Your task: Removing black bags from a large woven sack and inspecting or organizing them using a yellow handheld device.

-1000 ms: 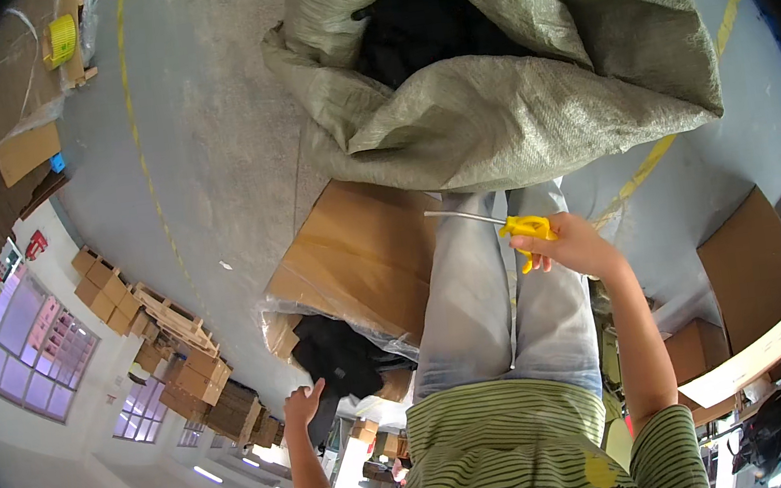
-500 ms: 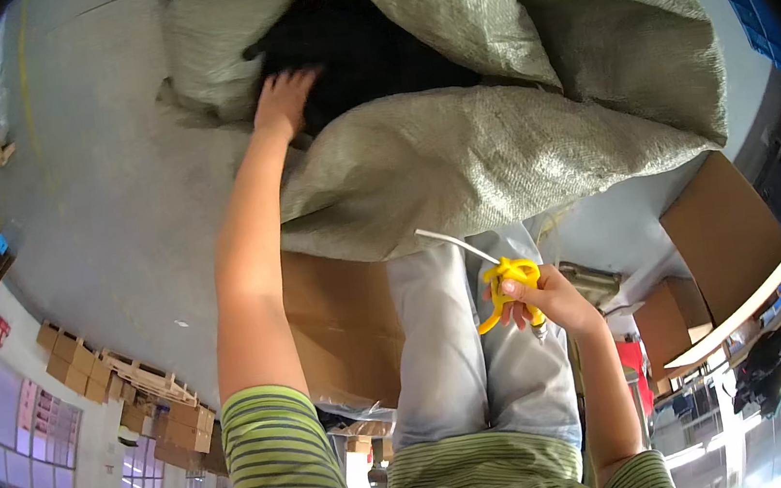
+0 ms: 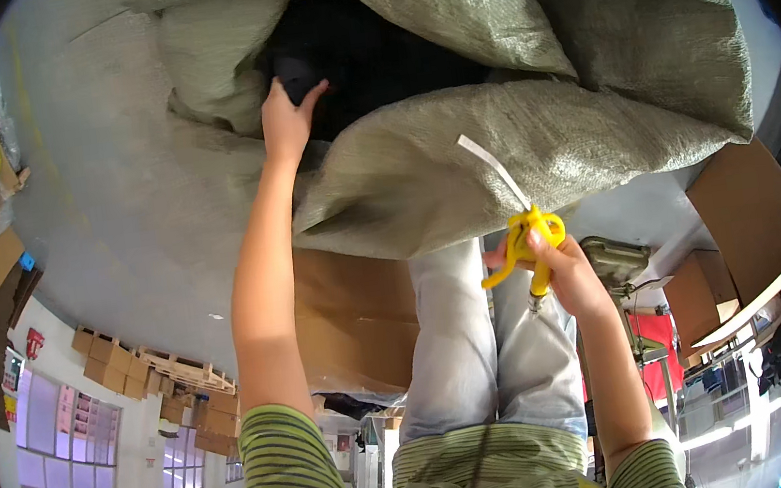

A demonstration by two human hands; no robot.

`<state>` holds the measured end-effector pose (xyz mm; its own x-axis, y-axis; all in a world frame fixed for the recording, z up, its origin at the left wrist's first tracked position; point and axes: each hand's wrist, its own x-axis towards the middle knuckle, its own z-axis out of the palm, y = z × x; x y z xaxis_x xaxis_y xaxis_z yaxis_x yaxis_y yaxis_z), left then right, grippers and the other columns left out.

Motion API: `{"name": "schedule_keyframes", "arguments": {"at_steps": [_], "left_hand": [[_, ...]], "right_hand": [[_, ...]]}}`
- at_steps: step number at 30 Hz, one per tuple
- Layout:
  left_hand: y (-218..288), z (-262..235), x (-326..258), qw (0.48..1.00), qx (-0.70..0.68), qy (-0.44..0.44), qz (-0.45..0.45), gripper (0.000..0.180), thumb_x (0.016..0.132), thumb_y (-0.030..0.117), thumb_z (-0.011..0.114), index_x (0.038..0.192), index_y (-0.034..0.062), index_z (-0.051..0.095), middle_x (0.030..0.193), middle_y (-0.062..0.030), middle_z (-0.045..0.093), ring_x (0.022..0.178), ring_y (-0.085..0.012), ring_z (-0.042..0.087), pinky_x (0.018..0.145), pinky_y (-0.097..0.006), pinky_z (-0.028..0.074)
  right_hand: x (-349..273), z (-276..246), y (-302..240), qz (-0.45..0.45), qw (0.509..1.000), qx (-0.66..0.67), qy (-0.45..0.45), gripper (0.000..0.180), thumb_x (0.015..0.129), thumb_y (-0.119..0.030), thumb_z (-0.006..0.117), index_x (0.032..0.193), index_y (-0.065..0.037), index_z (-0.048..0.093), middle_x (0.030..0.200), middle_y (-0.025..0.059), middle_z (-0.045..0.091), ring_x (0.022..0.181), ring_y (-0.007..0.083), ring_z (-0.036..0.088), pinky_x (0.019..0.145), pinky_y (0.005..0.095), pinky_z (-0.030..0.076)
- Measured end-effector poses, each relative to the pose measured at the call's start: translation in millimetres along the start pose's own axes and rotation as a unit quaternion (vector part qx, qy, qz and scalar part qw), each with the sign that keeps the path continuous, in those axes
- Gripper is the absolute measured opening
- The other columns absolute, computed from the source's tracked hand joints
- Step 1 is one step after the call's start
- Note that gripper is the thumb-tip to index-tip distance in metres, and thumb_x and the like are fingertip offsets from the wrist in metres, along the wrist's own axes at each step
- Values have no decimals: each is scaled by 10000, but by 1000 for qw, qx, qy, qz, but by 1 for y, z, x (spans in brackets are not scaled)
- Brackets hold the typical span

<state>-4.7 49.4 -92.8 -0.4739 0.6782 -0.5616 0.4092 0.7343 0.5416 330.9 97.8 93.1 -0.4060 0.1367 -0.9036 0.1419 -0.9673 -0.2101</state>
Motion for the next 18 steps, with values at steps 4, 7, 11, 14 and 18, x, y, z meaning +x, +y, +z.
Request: {"name": "schedule_keyframes", "arguments": {"at_steps": [4,7,11,14,18], "left_hand": [[27,-32,-20,962,-227,151,11,438,791,241,723,1062,-57,550,940,-109,642,919,-226,602,839,-311,442],[41,-44,-29,928,-306,213,-4,554,792,236,727,1166,-63,450,1120,-140,552,1027,-194,537,912,-309,409],[52,-48,-45,908,-324,248,-92,872,739,253,775,1322,-43,198,1269,-186,415,1139,-221,461,984,-325,363],[40,-48,-52,901,-364,179,-150,1101,655,210,836,1365,-11,25,1309,-184,359,1174,-241,428,994,-343,353],[33,-41,-61,961,-253,72,-90,1097,612,78,825,1394,46,56,1327,-176,349,1204,-259,400,1013,-350,331]], "right_hand": [[6,11,-9,93,995,-35,5,400,892,-391,560,937,5,597,729,65,625,669,189,632,680,313,511],[13,22,2,8,967,-223,126,427,839,-409,630,831,17,620,605,41,600,567,148,603,580,275,473],[11,30,-13,6,942,-309,133,394,836,-369,644,796,22,609,580,36,570,535,103,551,526,258,426],[11,28,-18,8,934,-338,111,351,861,-328,632,772,8,589,583,0,541,529,65,508,503,228,399],[10,13,-18,16,919,-383,97,364,857,-338,633,745,4,580,579,1,538,525,69,506,504,237,399]]}}
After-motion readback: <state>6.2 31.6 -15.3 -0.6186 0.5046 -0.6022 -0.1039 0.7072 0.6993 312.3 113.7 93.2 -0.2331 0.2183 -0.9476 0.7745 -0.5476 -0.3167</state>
